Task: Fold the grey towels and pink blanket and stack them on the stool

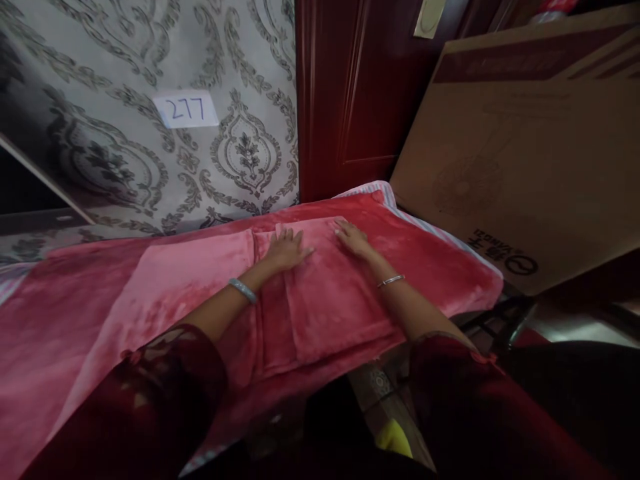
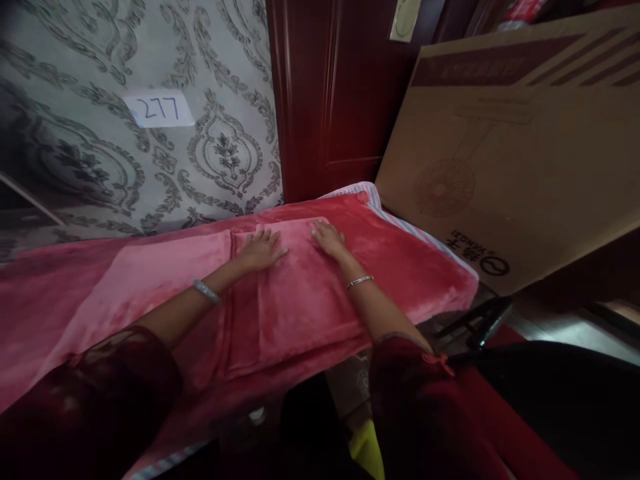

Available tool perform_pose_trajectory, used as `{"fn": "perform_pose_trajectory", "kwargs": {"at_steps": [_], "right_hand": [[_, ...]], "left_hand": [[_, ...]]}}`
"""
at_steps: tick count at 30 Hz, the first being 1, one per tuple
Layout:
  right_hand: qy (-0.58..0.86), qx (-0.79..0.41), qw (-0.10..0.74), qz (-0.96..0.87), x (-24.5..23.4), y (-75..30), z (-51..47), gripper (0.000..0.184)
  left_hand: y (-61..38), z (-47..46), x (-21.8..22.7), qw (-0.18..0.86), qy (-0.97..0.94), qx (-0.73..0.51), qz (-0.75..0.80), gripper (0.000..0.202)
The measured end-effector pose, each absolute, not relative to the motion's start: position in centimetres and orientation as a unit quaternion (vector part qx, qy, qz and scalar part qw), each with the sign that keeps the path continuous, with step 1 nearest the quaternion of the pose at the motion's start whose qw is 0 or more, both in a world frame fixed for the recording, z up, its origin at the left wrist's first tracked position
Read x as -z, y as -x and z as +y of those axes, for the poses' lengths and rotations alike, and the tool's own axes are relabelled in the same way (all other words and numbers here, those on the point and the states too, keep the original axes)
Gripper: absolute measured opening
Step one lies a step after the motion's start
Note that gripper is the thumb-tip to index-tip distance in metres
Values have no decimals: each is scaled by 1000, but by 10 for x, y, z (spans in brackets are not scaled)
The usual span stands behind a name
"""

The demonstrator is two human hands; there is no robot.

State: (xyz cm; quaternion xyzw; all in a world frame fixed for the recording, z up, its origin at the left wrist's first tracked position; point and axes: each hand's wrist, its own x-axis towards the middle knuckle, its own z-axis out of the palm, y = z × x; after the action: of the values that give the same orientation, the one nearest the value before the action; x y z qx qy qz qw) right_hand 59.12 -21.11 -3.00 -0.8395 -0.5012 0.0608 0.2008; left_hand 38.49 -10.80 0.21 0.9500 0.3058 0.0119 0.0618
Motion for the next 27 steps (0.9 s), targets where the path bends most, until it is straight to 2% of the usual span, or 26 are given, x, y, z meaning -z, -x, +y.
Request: {"fn": "perform_pose_trajectory", "kwargs": {"at_steps": [8, 12, 18, 23, 27], "right_hand": [[829, -27, 108, -548, 66, -521, -325, 62], [841, 13, 71, -536, 78, -500, -342, 62], [840, 37, 71, -536, 81, -499, -338, 60], [842, 30, 77, -534, 84, -501, -338, 61], [839, 33, 81, -537, 88, -503, -337, 61]], "left_hand": [[-307, -228, 48, 75, -987, 10, 145, 97], [-299, -238, 62, 76, -986, 3, 151, 95], [-302, -235, 52, 91, -984, 13, 156, 96], [-286, -243, 42, 103, -983, 26, 146, 81], [-253, -265, 50, 48, -988, -48, 138, 66]]}}
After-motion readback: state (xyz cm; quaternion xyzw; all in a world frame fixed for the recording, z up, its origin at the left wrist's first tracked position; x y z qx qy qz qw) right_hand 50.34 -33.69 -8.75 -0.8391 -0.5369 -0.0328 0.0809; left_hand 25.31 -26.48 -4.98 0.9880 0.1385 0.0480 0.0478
